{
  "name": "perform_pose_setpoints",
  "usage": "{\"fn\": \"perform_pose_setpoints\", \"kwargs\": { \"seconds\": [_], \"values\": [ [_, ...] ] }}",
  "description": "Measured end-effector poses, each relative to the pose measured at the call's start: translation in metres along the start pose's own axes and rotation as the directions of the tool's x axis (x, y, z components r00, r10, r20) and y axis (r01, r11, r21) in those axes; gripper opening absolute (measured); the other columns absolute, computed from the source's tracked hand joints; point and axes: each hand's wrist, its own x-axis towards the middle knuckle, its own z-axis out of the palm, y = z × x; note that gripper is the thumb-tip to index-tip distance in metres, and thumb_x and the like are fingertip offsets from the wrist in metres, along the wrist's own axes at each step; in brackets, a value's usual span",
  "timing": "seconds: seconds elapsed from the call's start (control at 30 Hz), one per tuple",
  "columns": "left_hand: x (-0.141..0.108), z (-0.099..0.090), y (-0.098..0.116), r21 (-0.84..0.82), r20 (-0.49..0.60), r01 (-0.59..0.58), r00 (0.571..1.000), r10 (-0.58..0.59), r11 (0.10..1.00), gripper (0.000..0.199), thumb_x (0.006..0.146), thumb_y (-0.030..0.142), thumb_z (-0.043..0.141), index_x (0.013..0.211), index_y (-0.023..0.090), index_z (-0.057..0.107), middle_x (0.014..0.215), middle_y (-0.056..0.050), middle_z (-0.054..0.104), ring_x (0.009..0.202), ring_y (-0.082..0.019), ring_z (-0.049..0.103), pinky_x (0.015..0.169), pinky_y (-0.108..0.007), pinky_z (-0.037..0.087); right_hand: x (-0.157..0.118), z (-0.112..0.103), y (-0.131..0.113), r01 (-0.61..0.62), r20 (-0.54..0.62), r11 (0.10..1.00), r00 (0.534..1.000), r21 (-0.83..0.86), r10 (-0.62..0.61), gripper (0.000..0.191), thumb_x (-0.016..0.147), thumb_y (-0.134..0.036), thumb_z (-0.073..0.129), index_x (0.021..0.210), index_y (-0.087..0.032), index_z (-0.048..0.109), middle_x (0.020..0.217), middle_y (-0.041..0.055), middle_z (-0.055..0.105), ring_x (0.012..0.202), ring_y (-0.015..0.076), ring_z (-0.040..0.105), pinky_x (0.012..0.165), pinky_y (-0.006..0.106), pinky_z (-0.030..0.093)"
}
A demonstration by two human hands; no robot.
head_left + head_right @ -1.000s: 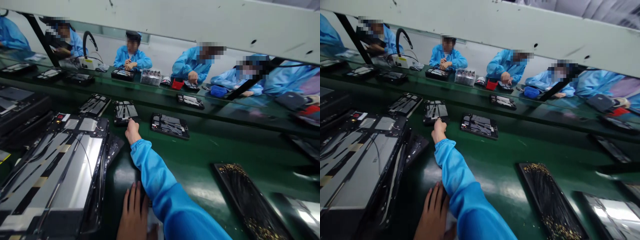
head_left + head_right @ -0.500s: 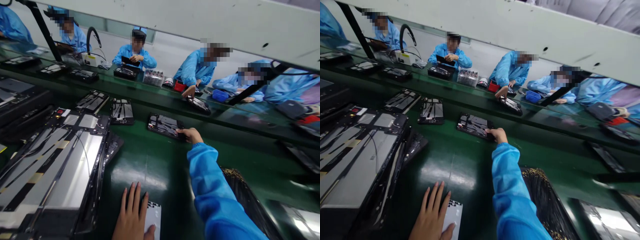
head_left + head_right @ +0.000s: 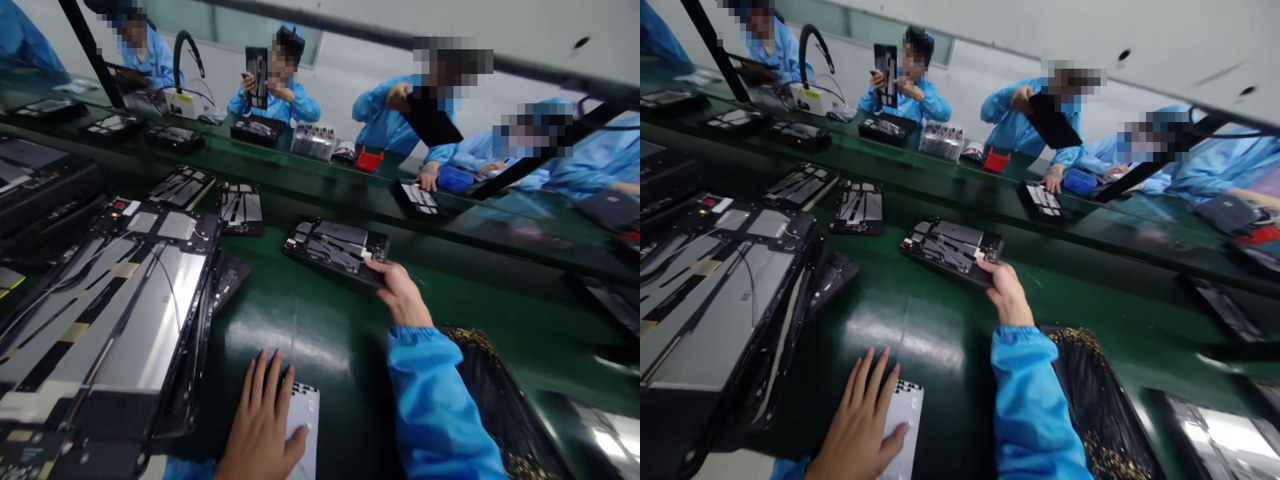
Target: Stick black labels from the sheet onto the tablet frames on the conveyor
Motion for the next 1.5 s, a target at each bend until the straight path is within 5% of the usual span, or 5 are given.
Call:
{"fn": "perform_pose_setpoints", "kwargs": {
  "seconds": [0.27,0.43,0.63,0.83,1.5],
  "values": [
    [-0.014,-0.002,0.004,-0.099,-0.019,0.059,0.998,-0.061,0.993,0.084,0.086,0.055,0.087,0.155,0.02,0.055,0.178,-0.027,0.042,0.168,-0.044,0.036,0.129,-0.061,0.043,-0.129,-0.061,0.097,-0.105,0.108,0.994,0.989,-0.014,0.106,0.048,0.061,-0.038,0.102,0.099,-0.022,0.079,0.088,0.0045,0.082,0.078,0.0249,0.08,0.071,0.034,0.07],
    [-0.021,-0.004,0.003,-0.136,0.046,0.068,0.997,-0.063,0.988,0.086,0.089,0.051,0.085,0.16,0.019,0.049,0.183,-0.026,0.033,0.174,-0.046,0.021,0.132,-0.068,0.038,-0.149,-0.072,0.115,0.116,-0.018,0.906,0.991,-0.408,-0.135,0.058,0.077,-0.061,0.092,0.118,-0.022,0.079,0.106,0.0085,0.081,0.094,0.0276,0.076,0.086,0.043,0.067],
    [-0.027,-0.009,0.01,-0.125,0.104,0.065,0.993,-0.052,0.99,0.072,0.096,0.049,0.076,0.157,0.018,0.054,0.185,-0.024,0.029,0.176,-0.043,0.017,0.135,-0.064,0.035,-0.196,-0.058,0.13,0.538,0.111,0.401,0.687,-0.741,-0.718,0.018,0.101,-0.034,0.076,0.116,-0.023,0.076,0.108,0.01,0.074,0.102,0.0275,0.071,0.088,0.044,0.062],
    [-0.03,-0.007,0.016,-0.094,0.129,0.073,0.99,-0.06,0.993,0.08,0.094,0.059,0.077,0.156,0.013,0.057,0.172,-0.029,0.05,0.168,-0.045,0.035,0.133,-0.064,0.036,-0.248,-0.015,0.152,0.861,0.641,0.343,0.508,-0.375,-0.576,0.015,0.105,-0.008,0.064,0.112,-0.018,0.073,0.092,0.0076,0.074,0.079,0.0198,0.069,0.069,0.032,0.06],
    [-0.017,-0.01,0.005,-0.151,0.243,-0.001,0.969,0.038,0.988,0.079,0.091,0.062,0.081,0.16,0.026,0.064,0.169,-0.014,0.059,0.165,-0.042,0.037,0.14,-0.061,0.019,-0.253,0.003,0.167,0.795,0.629,0.129,0.557,-0.593,-0.542,0.023,0.104,-0.006,0.048,0.112,-0.018,0.065,0.09,0.007,0.064,0.079,0.0233,0.055,0.066,0.035,0.053]
  ]
}}
